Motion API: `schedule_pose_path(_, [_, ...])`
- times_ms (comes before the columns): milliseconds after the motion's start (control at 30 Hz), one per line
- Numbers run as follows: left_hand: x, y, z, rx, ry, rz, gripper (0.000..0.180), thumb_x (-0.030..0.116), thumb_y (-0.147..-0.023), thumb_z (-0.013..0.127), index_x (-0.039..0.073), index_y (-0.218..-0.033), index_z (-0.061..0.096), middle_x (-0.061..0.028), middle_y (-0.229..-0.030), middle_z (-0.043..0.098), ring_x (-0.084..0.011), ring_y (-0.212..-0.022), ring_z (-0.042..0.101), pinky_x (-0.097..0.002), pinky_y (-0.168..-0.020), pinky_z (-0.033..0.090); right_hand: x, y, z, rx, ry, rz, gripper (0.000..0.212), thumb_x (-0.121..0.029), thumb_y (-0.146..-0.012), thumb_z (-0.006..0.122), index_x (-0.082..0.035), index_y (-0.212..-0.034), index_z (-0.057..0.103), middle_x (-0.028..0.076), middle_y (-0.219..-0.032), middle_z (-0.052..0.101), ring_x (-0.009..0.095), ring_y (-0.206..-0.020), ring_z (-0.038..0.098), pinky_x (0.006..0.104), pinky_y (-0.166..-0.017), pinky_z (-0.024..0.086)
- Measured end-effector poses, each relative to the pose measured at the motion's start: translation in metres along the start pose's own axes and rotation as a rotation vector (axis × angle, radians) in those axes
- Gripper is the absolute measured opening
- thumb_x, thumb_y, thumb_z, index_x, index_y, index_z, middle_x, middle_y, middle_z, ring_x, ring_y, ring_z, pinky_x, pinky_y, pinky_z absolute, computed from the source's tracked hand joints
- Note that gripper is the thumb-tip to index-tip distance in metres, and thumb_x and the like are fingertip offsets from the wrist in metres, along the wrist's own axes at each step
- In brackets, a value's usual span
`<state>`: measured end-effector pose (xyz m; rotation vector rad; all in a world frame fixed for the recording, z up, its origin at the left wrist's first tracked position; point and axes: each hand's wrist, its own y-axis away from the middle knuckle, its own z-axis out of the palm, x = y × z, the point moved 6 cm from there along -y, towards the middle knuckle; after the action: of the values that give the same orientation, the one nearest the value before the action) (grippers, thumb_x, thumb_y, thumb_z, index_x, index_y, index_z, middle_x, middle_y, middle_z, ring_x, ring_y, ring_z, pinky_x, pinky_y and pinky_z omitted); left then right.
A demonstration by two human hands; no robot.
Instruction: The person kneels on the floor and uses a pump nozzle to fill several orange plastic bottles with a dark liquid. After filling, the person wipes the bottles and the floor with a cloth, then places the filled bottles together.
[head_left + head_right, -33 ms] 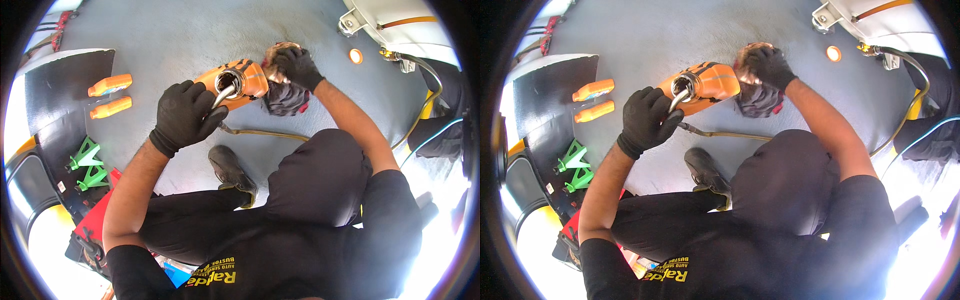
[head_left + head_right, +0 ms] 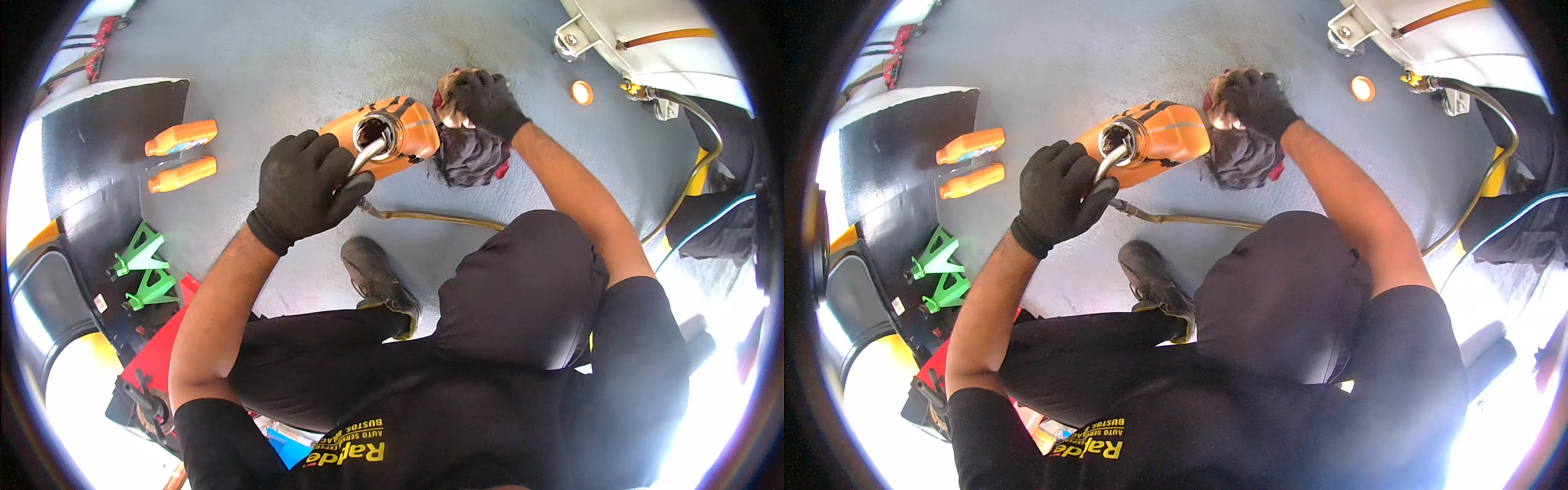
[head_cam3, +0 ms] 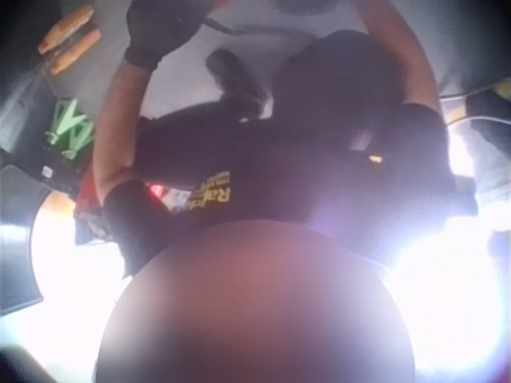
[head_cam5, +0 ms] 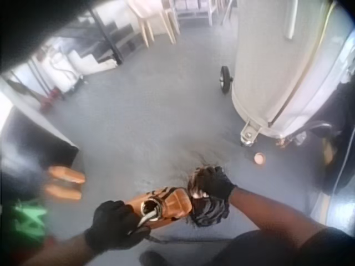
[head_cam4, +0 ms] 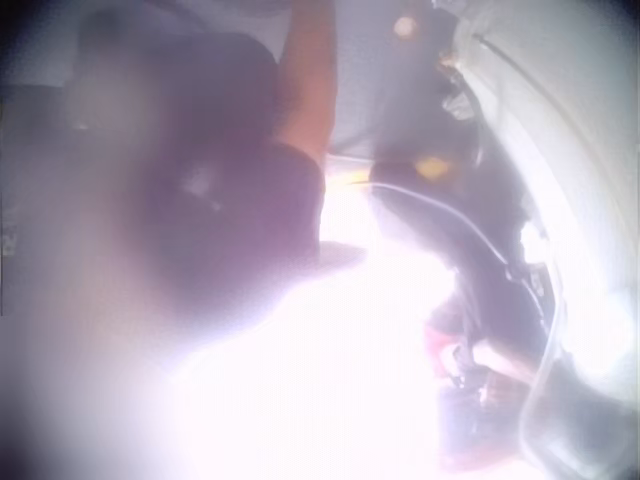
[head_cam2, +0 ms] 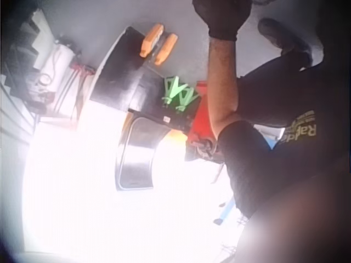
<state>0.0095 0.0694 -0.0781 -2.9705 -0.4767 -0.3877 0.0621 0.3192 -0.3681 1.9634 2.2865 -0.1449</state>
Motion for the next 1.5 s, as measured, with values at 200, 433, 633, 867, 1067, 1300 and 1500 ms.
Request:
schedule_pose_path(200, [-0.005,0.001,0.006,-0.045,-0.030,-0.042,0.024,0.030,-0.084,0.079,0.010,-0.084,0.066,-0.0084,-0.077,0.060,-0.0314,-0.068,0.060,-0.0456,-0.062,0.048,-0.003,-0.056,-0.077,0.040,-1.546,-0.055,0.019,-0.012,-0.109,0.049,-0.007,-0.118,0.065,0.010,-0.122,0.065,0.025,-0.112,0.064,0.0370,-0.103,0.051])
schedule_pose_path(433, [-0.003,0.003,0.004,0.012,-0.088,-0.034,0.029,0.039,-0.090,0.077,0.012,-0.086,0.067,-0.0067,-0.078,0.063,-0.0267,-0.072,0.065,-0.0443,-0.063,0.051,-0.110,-0.050,-0.138,0.014,-1.331,-0.455,0.066,-0.039,-0.106,0.066,0.001,-0.155,0.048,0.018,-0.152,0.057,0.023,-0.143,0.054,0.0389,-0.120,0.043])
schedule_pose_path(633, [-0.004,0.006,0.004,0.057,-0.092,-0.064,0.030,0.038,-0.091,0.077,0.011,-0.085,0.065,-0.0079,-0.079,0.061,-0.0290,-0.071,0.063,-0.0449,-0.064,0.049,-0.105,-0.088,-0.110,-0.308,-1.389,-0.382,0.051,-0.037,-0.103,0.068,-0.004,-0.141,0.063,0.016,-0.139,0.068,0.020,-0.125,0.067,0.0355,-0.107,0.055])
schedule_pose_path(867, [-0.005,0.010,0.008,0.037,-0.128,-0.057,0.032,0.042,-0.092,0.077,0.011,-0.090,0.070,-0.0083,-0.081,0.064,-0.0281,-0.072,0.065,-0.0435,-0.065,0.052,-0.107,-0.110,-0.114,-0.706,-1.130,-0.277,0.036,-0.017,-0.108,0.060,-0.005,-0.141,0.066,0.014,-0.136,0.071,0.021,-0.124,0.068,0.0344,-0.110,0.054])
schedule_pose_path(1067, [-0.003,0.007,0.005,0.042,-0.131,-0.058,0.034,0.042,-0.091,0.078,0.009,-0.087,0.067,-0.0085,-0.081,0.063,-0.0280,-0.072,0.064,-0.0434,-0.065,0.051,-0.085,-0.059,-0.101,-0.400,-1.708,-0.088,0.072,-0.025,-0.086,0.090,-0.002,-0.147,0.059,0.020,-0.143,0.064,0.032,-0.131,0.065,0.0458,-0.116,0.050])
schedule_pose_path(1300, [-0.004,0.005,0.009,0.033,-0.140,-0.037,0.035,0.045,-0.093,0.075,0.012,-0.086,0.067,-0.0078,-0.076,0.063,-0.0275,-0.069,0.066,-0.0434,-0.062,0.052,-0.099,0.032,-0.128,0.469,-0.661,-0.193,0.083,-0.038,-0.076,0.098,-0.005,-0.141,0.058,0.020,-0.144,0.058,0.041,-0.132,0.058,0.0510,-0.110,0.050])
schedule_pose_path(1500, [-0.003,0.002,0.011,-0.026,-0.139,-0.042,0.035,0.044,-0.093,0.076,0.011,-0.087,0.067,-0.0079,-0.076,0.064,-0.0273,-0.069,0.066,-0.0435,-0.062,0.052,-0.114,0.007,-0.093,0.360,-0.542,-0.379,0.094,-0.050,-0.076,0.094,-0.004,-0.146,0.053,0.023,-0.146,0.057,0.042,-0.136,0.055,0.0527,-0.115,0.043])
